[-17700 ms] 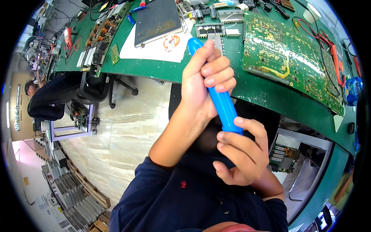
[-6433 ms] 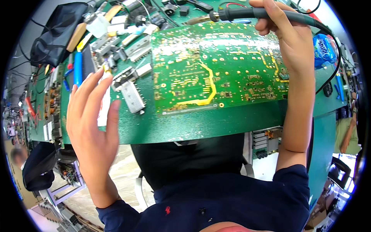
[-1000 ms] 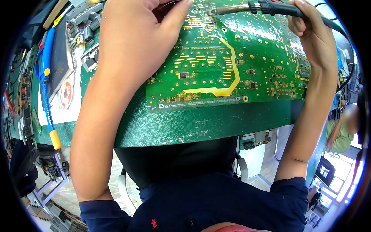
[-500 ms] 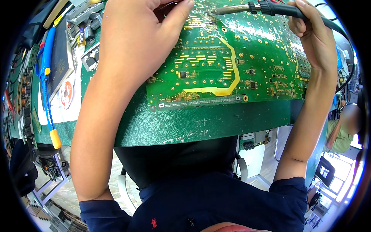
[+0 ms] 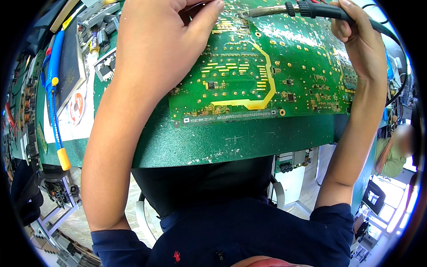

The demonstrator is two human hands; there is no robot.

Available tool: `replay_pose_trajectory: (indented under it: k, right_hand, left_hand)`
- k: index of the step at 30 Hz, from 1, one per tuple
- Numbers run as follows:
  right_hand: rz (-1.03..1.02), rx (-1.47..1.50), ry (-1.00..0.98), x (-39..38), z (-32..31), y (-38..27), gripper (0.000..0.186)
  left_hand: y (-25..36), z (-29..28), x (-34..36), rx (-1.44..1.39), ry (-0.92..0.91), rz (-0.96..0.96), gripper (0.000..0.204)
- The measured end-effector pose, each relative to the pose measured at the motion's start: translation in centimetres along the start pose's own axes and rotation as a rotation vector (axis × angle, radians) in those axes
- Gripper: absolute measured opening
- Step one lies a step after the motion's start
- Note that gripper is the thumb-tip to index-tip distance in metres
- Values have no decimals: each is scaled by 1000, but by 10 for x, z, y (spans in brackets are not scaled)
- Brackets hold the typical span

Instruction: The person uses a soldering iron to heat solder joints on a green circuit board and a blue desoldering pump to suction the molten solder, resetting the pump plunger by hand near their lap between attempts.

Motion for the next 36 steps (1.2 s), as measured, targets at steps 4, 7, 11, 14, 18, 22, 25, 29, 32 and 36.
replay_pose_trajectory:
  k: [4, 7, 11, 14, 18, 22, 25, 29, 32, 36]
  right_hand:
    - [-3, 13, 0, 0, 0, 0, 25]
    - [-8, 35, -5, 0, 1, -1, 24]
    - [58, 89, -50, 3, -5, 3, 23]
    - [135, 75, -191, 9, -19, 13, 30]
    - [129, 87, -170, 6, -7, 12, 27]
    - [152, 46, -144, 9, -6, 15, 30]
    - [146, 1, -112, 6, -18, 6, 30]
    - [135, 18, -123, 7, -11, 14, 30]
    - [136, 18, -111, 6, -11, 15, 29]
    - [123, 30, -124, 11, -16, 18, 29]
  left_hand:
    - [-13, 6, -1, -7, 3, -42, 6]
    - [-24, 8, -4, -19, 44, -3, 6]
    - [-29, 0, -4, -15, 145, -18, 7]
    - [-24, -14, -1, 81, 206, -69, 8]
    - [-33, -41, -15, 266, 100, -22, 12]
    - [-14, -76, -31, 426, 102, -14, 11]
    - [-10, -93, -46, 527, -76, -63, 20]
    - [1, -113, -66, 457, -131, -91, 39]
    - [-11, -140, -65, 564, -124, -130, 35]
    - [-75, -191, -58, 779, -95, -303, 31]
Point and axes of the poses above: each hand's wrist, its own x-axis towards the middle knuckle, its own z-axis out of the palm, y = z × x, the point moved 4 cm from there along x, towards the middle knuckle, and after that the axes turned 5 degrees about x, right-handed, at the moved point
